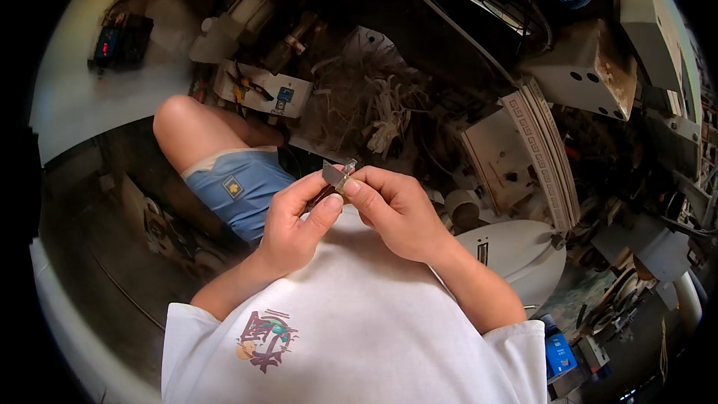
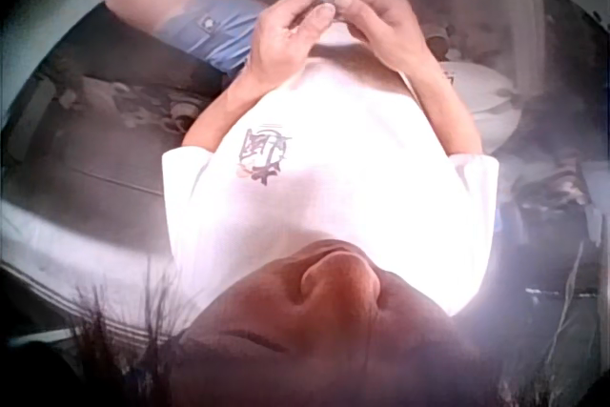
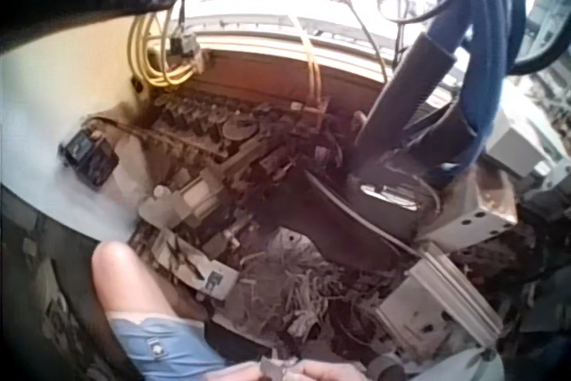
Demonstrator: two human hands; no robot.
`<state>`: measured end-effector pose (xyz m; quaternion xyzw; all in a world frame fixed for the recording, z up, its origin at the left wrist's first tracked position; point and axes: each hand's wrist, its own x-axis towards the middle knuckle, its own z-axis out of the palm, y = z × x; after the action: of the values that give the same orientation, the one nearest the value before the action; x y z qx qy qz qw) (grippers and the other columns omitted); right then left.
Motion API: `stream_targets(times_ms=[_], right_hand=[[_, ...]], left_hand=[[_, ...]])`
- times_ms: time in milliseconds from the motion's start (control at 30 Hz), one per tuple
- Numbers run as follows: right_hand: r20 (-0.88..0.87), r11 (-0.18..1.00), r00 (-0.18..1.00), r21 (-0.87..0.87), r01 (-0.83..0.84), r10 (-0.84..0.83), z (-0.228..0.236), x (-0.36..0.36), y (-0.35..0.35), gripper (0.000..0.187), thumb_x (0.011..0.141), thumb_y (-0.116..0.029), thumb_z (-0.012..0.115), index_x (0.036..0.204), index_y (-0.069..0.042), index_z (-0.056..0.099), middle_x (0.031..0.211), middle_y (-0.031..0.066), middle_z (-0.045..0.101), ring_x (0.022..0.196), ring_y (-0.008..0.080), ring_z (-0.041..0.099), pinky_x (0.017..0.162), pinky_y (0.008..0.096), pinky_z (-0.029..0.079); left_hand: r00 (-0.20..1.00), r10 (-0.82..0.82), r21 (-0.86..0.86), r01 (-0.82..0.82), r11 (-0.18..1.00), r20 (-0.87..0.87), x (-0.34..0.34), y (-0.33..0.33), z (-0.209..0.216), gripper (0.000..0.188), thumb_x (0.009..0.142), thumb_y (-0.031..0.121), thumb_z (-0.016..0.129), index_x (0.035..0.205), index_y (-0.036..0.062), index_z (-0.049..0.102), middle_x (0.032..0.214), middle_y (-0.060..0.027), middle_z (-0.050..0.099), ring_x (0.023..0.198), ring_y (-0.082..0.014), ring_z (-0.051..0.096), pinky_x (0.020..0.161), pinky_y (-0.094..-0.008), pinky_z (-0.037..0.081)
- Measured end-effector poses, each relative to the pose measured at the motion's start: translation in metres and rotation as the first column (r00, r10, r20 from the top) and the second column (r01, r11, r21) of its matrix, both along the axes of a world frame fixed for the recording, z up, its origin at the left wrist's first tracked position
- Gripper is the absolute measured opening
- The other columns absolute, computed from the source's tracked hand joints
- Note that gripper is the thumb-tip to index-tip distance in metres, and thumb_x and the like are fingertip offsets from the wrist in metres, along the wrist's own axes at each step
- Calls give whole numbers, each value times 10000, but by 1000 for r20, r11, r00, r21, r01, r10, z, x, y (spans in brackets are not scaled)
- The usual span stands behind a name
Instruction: The person uses pliers to cut and remove zip ties from a complex assembly of wires and hoses on a large machine. They then use a screwdriver to adjust or tighten components within the machinery's internal structure.
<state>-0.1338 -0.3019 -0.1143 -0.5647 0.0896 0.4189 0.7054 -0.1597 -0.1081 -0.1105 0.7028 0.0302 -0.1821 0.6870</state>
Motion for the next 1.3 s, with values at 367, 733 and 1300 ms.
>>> stream_targets(times_ms=[367, 733, 1300], right_hand=[[-32, 999, 999, -46, -8, 6, 14, -16, 4, 318, 1074, -280, 539, 930, -18, 646, 636, -70, 443, 562, 24, 364, 514, 230, 290], [-93, 999, 995, -6, -32, 31, 7, -18, 6, 333, 1078, -295, 532, 930, -17, 641, 645, -68, 440, 561, 26, 375, 507, 226, 289], [-61, 997, 997, 52, 50, -46, -1, -28, 8, 312, 1077, -268, 524, 929, -16, 634, 633, -59, 440, 544, 31, 371, 501, 227, 301]], left_hand=[[993, 69, 45, -65, 997, -99, -12, 6, 5, 235, 962, 211, 725, 980, -23, 736, 824, -73, 730, 722, -109, 635, 657, -244, 506], [992, 108, 90, -101, 991, -71, -19, 4, -3, 237, 957, 231, 726, 986, -4, 736, 792, -91, 719, 686, -160, 653, 633, -271, 512], [995, 41, 31, -38, 999, -86, -14, 14, -15, 248, 926, 226, 763, 998, -11, 746, 865, -98, 701, 763, -161, 639, 674, -269, 499]])
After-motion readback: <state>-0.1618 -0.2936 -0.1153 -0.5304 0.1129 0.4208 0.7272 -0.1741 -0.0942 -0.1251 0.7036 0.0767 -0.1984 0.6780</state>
